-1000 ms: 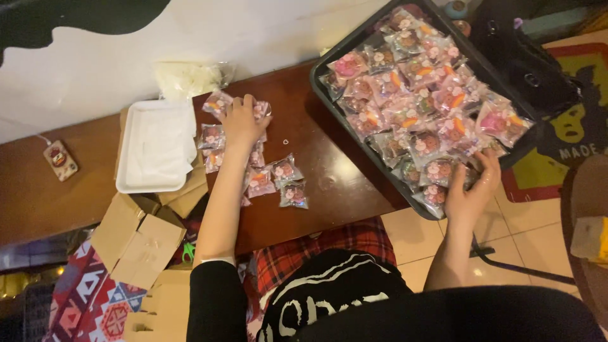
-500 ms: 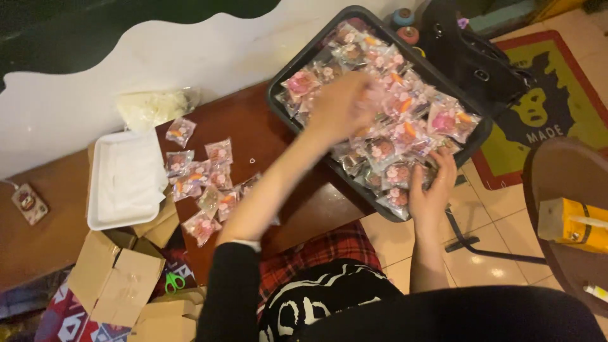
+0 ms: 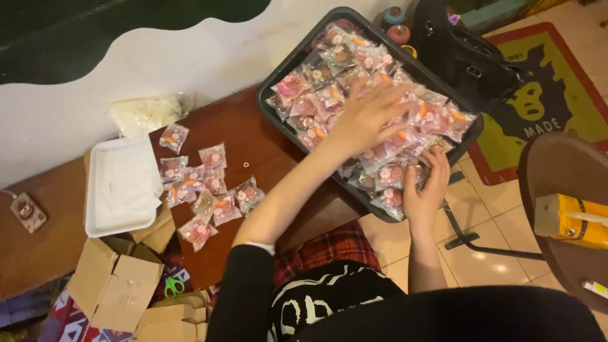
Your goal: Sorting small packaged custom items from a pile and arranging them neatly on a large tray.
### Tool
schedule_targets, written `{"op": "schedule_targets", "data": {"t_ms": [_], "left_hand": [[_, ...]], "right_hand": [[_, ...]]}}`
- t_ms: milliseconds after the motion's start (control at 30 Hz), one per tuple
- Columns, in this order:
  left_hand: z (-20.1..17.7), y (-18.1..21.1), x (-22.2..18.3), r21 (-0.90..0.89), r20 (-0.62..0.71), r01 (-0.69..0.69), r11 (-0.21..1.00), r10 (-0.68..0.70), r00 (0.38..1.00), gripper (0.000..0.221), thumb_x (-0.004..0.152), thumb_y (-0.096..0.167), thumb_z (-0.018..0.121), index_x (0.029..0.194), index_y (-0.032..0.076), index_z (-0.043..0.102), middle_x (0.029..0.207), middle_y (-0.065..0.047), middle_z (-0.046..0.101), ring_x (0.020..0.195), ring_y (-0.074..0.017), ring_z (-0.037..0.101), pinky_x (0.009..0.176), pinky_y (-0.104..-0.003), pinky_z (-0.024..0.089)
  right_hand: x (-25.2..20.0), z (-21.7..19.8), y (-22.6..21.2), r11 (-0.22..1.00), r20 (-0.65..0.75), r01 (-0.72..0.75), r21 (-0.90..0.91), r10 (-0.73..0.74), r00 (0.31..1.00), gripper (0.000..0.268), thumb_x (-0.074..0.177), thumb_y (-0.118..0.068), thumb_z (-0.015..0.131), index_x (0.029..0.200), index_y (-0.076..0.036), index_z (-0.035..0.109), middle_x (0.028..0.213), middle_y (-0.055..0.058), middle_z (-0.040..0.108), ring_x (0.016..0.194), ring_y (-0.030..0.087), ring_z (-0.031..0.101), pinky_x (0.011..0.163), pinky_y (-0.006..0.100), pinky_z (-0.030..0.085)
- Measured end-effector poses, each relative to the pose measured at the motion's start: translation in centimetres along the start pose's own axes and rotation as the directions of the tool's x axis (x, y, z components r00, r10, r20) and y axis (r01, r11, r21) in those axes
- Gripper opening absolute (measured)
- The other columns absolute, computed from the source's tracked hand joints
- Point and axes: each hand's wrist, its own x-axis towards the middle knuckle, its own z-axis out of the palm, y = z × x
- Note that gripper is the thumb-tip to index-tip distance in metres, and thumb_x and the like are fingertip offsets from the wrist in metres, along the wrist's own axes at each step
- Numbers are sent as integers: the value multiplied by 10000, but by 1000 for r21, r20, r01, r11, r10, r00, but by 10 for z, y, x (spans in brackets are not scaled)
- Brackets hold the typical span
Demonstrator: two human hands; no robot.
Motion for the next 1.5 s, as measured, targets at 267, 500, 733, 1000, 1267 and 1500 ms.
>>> {"op": "schedule_targets", "data": {"t_ms": [267, 500, 733, 1000, 1267, 1500], "left_hand": [[-183, -97, -145, 311, -191, 505, 805, -468, 863, 449, 921, 324, 792, 1314, 138, 678, 1429, -100, 601, 1334, -326, 540, 1113, -562, 328], [-194, -217, -323, 498, -296, 773, 392, -762, 577, 569, 774, 317, 853, 1292, 157, 680, 1403, -194, 552, 1237, -506, 502, 957, -822, 319], [-204, -195, -295, 381, -204, 840, 386, -851, 484, 359, 845, 204, 807, 1189, 198, 705, 1247, -107, 658, 1092, -413, 613, 929, -511, 515], [-190, -86, -112, 40, -271, 435, 900, -409, 871, 426, 867, 104, 780, 1266, 62, 637, 1249, -148, 676, 1146, -368, 649, 971, -442, 542], [-16, -66, 12, 95, -63, 104, 990, -99, 993, 471, 840, 133, 765, 1297, 127, 651, 1298, -66, 673, 1290, -329, 553, 1058, -514, 375], [-7, -62, -1, 305, 34, 94, 948, -109, 993, 451, 826, 112, 727, 1260, 219, 669, 1459, 20, 619, 1332, -233, 558, 1202, -578, 286]], "right_hand": [[-5, 1, 17, 998, 26, 48, 50, -50, 998, 369, 1028, -121, 666, 1369, -17, 569, 1559, 241, 496, 1493, 417, 425, 1248, 500, 331], [-8, 2, 25, 995, 26, 100, 25, -100, 995, 370, 1066, -97, 662, 1408, -6, 556, 1576, 245, 495, 1498, 428, 438, 1257, 510, 346], [-8, 0, 21, 995, 13, 99, 18, -99, 995, 365, 1071, -110, 664, 1407, -15, 556, 1571, 246, 486, 1482, 426, 455, 1229, 496, 392], [-6, 0, 11, 999, 8, 25, 44, -25, 1000, 361, 1055, -125, 667, 1382, -16, 561, 1564, 245, 486, 1500, 420, 420, 1250, 495, 334], [-2, 0, 6, 1000, -13, 4, -4, -4, 1000, 369, 1005, -115, 662, 1350, -12, 576, 1537, 235, 514, 1483, 425, 428, 1237, 499, 331], [1, -3, -2, 1000, 4, 14, -17, -14, 1000, 377, 997, -128, 667, 1348, -24, 579, 1519, 224, 531, 1469, 428, 438, 1234, 504, 331]]}}
